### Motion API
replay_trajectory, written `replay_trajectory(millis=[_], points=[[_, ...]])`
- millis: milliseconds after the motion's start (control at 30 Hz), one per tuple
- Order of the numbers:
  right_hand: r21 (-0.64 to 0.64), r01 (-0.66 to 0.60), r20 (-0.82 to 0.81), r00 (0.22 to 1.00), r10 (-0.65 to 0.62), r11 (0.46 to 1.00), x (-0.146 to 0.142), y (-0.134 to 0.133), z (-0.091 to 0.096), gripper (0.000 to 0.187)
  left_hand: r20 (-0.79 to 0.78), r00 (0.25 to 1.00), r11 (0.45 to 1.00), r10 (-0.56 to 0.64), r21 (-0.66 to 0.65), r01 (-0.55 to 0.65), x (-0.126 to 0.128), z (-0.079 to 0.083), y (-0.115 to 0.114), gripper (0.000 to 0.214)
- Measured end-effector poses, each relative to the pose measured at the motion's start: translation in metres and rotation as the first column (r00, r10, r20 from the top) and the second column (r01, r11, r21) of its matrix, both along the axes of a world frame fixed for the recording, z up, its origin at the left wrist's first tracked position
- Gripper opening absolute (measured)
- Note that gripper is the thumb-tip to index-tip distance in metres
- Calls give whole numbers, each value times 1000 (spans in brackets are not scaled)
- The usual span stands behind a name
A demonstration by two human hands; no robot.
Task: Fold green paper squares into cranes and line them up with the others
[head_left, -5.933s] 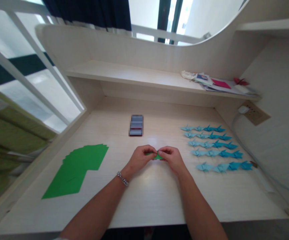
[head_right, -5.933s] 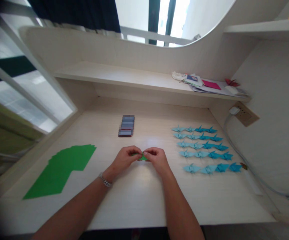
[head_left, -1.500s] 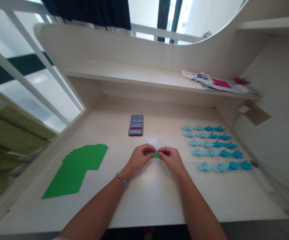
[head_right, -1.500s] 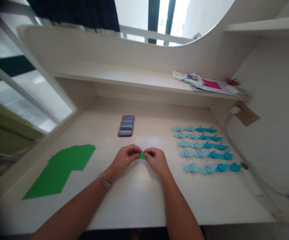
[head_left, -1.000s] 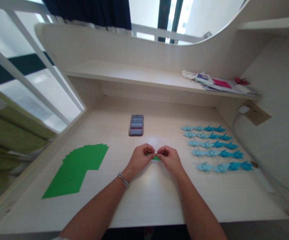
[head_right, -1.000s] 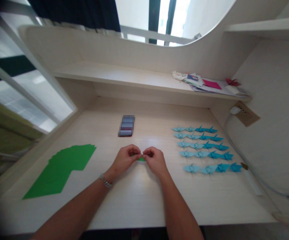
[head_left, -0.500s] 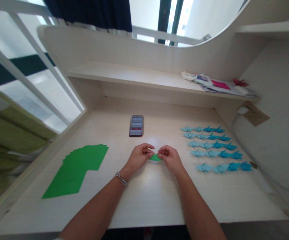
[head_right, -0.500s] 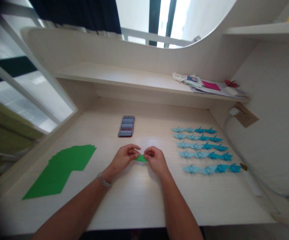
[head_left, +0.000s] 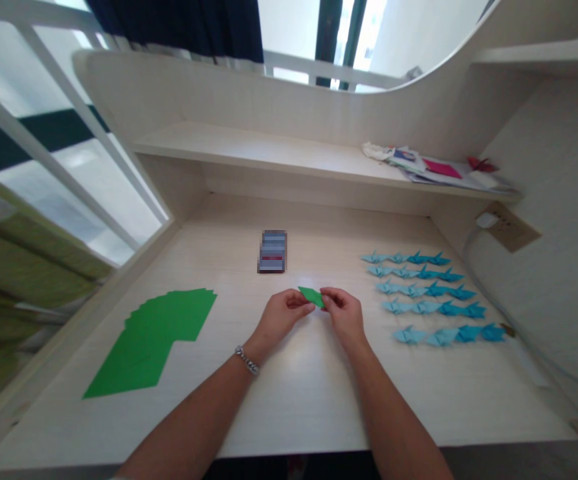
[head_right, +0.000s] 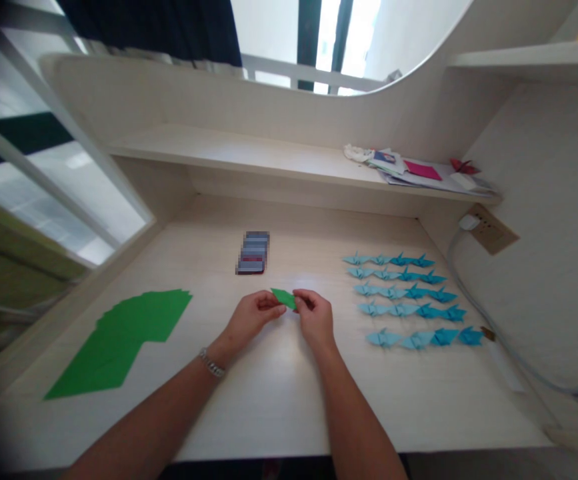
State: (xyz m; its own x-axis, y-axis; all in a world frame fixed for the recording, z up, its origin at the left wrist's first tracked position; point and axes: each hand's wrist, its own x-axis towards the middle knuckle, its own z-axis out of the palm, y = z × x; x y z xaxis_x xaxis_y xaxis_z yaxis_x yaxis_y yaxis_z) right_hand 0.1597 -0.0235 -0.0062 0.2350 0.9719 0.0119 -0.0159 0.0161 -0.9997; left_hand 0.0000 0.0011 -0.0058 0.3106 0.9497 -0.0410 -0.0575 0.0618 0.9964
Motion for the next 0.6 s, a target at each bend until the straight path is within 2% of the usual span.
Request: replay_trajectory(millis=[67, 233, 600], points=[[17, -12, 43, 999, 12, 1000, -4, -2, 2, 25, -12, 1000, 1000, -4, 12, 4, 1, -2, -1, 23], [80, -13, 180, 984, -2, 997, -10, -8, 9, 20, -10, 996, 996, 89, 10, -89, -1, -3, 2, 24], [83, 25, 202, 978, -41, 996, -13, -9, 12, 15, -10, 984, 984, 175, 18, -175, 2, 4, -2, 27]])
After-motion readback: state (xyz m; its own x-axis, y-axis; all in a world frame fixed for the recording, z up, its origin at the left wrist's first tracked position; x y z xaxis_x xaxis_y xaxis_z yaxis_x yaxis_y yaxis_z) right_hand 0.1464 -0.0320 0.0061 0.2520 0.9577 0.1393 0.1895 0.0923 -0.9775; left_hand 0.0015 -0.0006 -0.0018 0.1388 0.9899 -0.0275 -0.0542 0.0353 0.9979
